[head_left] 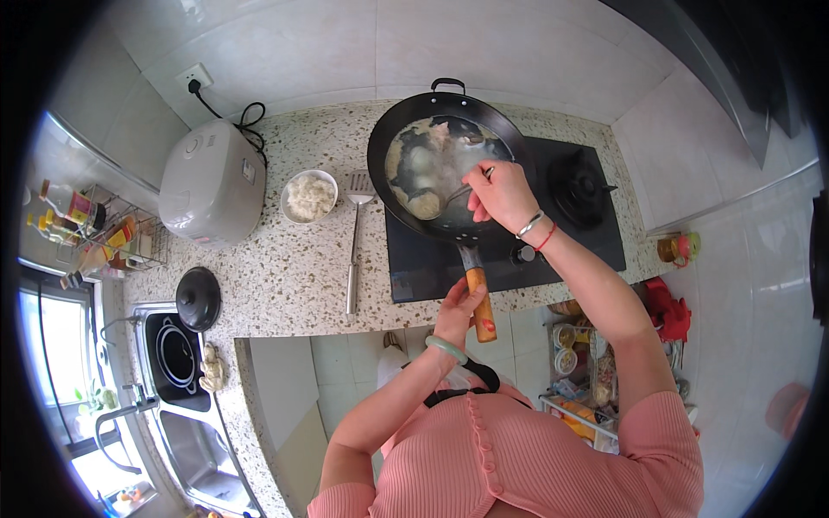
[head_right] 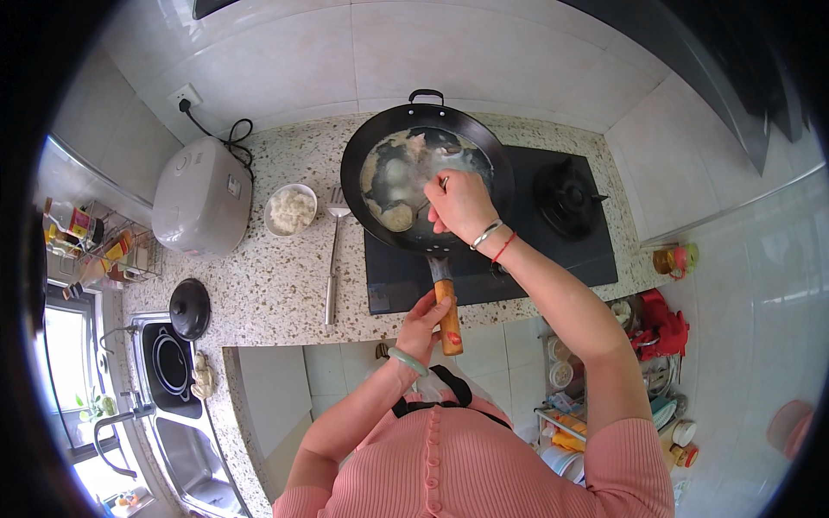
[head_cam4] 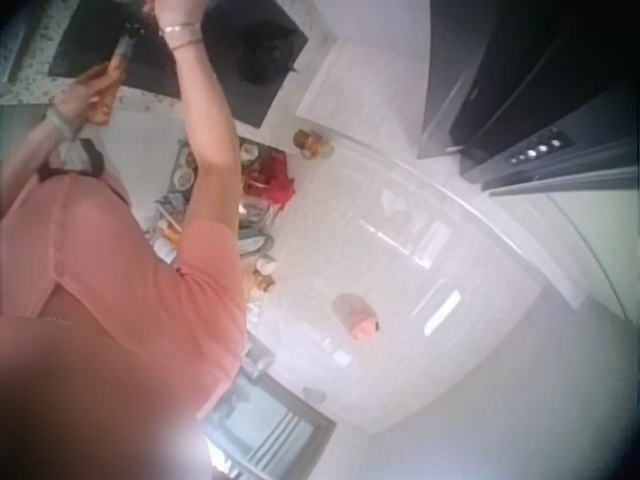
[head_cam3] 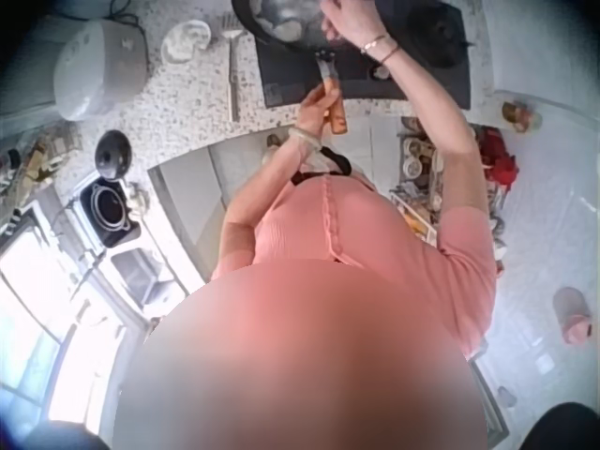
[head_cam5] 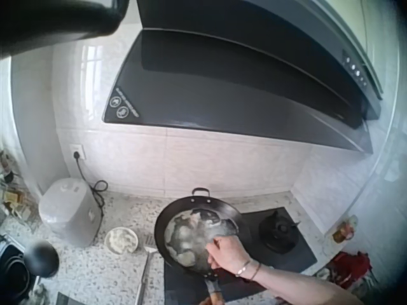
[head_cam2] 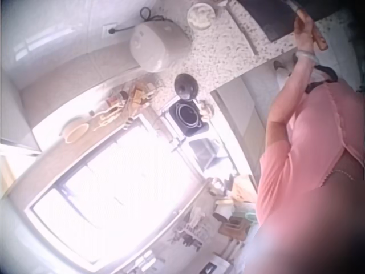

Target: The person retrieves ginger from a storage rack, washes it under running water, and peels it by hand. They then chop the ginger on a cutting board using a knife and add the pieces to a boiling pot on the stove.

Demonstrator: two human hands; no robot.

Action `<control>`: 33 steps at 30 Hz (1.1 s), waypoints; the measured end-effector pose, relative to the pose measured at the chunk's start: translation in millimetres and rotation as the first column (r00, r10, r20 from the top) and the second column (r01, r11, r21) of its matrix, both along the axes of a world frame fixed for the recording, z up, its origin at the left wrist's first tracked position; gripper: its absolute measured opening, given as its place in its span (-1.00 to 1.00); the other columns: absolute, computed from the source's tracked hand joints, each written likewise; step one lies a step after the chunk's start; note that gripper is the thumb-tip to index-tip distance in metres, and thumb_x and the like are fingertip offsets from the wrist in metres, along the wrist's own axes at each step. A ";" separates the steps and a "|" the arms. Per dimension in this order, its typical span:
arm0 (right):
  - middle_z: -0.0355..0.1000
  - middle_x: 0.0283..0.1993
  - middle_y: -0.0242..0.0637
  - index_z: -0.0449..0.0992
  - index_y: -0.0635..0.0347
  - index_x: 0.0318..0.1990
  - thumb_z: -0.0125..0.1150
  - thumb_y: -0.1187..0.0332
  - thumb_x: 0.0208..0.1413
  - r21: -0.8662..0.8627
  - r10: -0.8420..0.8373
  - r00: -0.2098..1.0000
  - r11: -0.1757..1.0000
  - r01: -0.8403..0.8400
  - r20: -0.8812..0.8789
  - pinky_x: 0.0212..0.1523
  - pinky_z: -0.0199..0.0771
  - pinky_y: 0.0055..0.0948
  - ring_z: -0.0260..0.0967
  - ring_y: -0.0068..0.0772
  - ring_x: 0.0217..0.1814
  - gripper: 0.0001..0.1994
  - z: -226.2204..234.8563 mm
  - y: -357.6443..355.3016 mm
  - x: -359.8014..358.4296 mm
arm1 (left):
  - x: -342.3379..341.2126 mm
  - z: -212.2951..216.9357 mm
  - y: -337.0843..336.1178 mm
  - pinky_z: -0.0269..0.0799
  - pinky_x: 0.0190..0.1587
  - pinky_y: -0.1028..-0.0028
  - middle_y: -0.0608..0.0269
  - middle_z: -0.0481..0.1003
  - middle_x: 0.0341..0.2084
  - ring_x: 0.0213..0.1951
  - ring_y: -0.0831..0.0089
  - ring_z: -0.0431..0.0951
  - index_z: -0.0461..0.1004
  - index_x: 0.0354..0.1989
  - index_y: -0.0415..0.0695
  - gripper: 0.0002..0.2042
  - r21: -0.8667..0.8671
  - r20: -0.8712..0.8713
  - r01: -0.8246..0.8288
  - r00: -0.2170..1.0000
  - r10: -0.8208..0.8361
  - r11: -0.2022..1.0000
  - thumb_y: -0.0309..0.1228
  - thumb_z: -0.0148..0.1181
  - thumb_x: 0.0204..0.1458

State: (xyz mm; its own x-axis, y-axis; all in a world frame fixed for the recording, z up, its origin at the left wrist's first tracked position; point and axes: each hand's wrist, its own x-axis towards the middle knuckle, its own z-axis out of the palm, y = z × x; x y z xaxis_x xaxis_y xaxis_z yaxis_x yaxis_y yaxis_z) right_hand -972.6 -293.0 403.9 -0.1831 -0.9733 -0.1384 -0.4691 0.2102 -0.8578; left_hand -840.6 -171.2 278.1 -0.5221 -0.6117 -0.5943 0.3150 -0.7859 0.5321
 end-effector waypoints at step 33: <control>0.46 -0.47 0.02 0.39 0.50 -0.28 -0.19 0.33 0.13 0.207 -0.192 0.959 0.967 0.148 0.210 -0.58 0.57 -0.34 0.51 -0.17 -0.53 -0.68 -8.5 -134.8 -24.2 | 4.6 3.7 -18.7 0.26 -0.01 0.35 0.30 0.37 -0.02 0.03 0.50 0.33 0.13 0.24 -0.16 -0.39 0.020 -0.010 0.000 1.000 0.000 1.000 -0.25 0.22 0.05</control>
State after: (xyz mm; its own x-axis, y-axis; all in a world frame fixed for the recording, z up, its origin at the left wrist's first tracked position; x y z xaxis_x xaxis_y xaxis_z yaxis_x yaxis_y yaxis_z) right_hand -996.8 -427.8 395.4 -0.2861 -0.8828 -0.3726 -0.2104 0.4372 -0.8744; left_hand -836.0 -190.0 281.8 -0.5281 -0.5994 -0.6016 0.3201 -0.7966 0.5127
